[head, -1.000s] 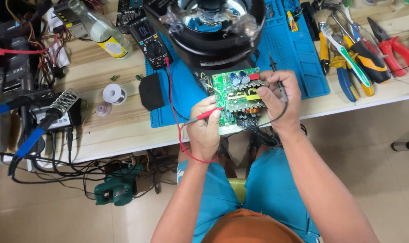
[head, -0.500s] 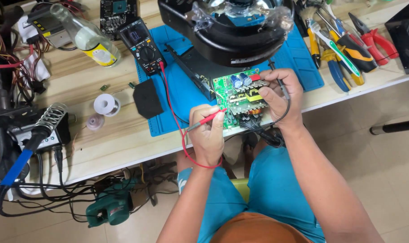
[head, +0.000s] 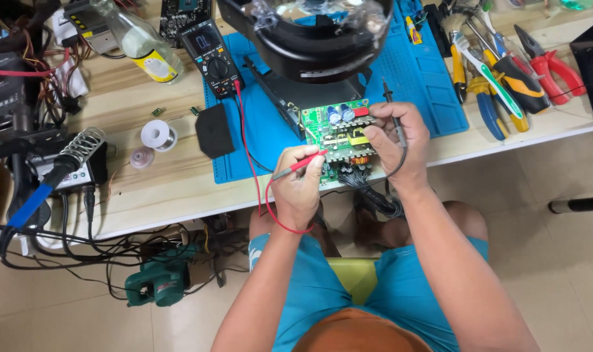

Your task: Testing a circuit board with multimeter probes to diagnose issues at a repair bench.

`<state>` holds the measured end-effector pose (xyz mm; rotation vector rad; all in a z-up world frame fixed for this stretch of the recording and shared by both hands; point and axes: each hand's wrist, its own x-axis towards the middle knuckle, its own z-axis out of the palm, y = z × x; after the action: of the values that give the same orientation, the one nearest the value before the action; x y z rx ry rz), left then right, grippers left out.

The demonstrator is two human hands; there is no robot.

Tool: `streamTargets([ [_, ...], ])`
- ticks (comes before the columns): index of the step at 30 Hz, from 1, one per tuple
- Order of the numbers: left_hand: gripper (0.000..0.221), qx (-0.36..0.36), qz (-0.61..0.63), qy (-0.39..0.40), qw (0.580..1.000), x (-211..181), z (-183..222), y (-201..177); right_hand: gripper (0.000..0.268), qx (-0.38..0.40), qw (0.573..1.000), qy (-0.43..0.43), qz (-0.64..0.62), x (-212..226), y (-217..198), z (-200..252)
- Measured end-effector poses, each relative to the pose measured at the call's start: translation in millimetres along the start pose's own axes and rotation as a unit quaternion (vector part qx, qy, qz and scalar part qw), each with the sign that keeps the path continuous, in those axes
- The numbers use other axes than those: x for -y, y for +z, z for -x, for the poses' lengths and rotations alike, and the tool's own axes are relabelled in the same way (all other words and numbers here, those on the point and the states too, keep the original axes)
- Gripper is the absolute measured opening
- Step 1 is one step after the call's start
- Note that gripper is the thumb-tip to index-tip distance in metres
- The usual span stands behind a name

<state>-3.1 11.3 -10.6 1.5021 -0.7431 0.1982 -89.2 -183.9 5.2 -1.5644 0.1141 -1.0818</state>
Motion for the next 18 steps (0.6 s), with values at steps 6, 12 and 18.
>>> streamTargets([
  [6,0.012,-0.006,-0.039,0.041,0.998,-1,-1,4,0.029,0.007,1.000,0.002,-0.019,0,-2,-2],
  [12,0.016,-0.020,-0.048,0.046,0.998,-8,-5,3,0.029,0.017,0.999,0.007,-0.026,-3,-5,-3],
  [18,0.014,-0.004,-0.059,0.014,0.998,-11,-4,1,0.028,0.008,1.000,0.010,-0.007,-2,-4,-3],
])
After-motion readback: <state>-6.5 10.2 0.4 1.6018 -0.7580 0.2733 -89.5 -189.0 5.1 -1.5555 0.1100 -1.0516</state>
